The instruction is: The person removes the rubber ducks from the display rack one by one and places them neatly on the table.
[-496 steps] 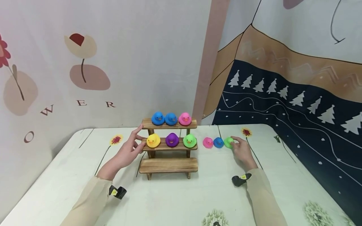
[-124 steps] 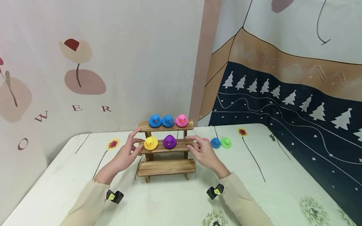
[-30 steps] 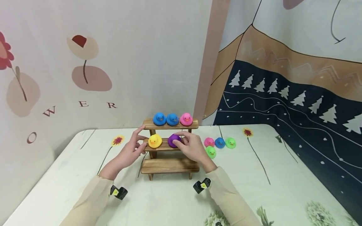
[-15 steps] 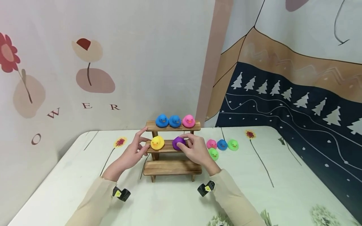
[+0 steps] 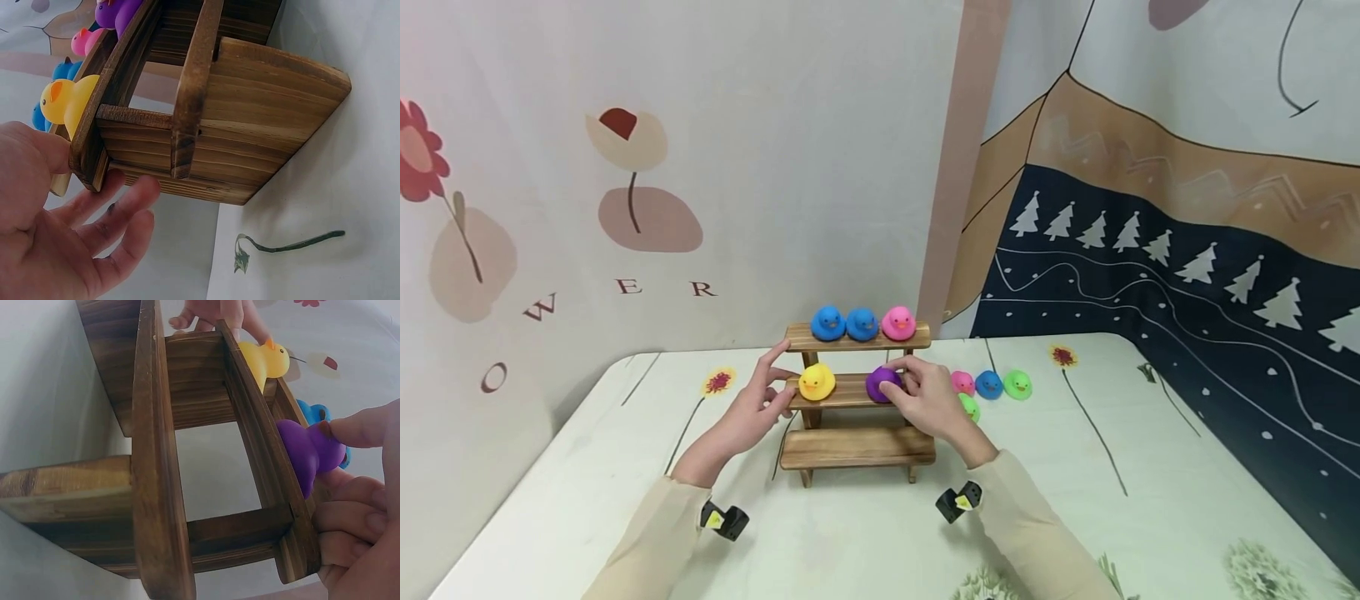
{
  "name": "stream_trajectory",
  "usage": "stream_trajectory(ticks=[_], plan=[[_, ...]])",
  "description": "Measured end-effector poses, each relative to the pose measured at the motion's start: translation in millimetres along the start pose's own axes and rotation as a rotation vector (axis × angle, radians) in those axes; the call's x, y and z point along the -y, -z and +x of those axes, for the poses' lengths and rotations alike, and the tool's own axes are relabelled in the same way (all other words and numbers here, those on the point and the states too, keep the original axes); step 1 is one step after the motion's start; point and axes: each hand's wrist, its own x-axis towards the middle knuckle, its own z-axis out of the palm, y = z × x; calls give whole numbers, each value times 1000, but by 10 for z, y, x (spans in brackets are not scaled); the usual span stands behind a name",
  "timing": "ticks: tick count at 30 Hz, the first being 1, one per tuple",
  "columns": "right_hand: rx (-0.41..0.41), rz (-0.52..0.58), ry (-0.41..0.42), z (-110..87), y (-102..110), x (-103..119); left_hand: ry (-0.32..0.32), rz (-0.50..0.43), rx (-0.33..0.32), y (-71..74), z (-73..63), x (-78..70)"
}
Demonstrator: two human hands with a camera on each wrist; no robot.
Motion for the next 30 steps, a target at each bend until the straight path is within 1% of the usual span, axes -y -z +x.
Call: stream_trajectory(ticks=[2,9,15,21,30], plan=[[-1,-2,1,-8,14,-11,-2,-7,0,-5,-1,-1],[-41,-36,41,-53,58,-41,-5,-15,3,-21,-6,-1],[-37,-31,24,-72,89,-42,2,3,5,-15,-7,-15],[-43,-35,7,-89,121,-54,9,2,8,-1,-12,-17],[-37,-27,-10,-115,187,-89,3,-4,8,2,-14,-14]])
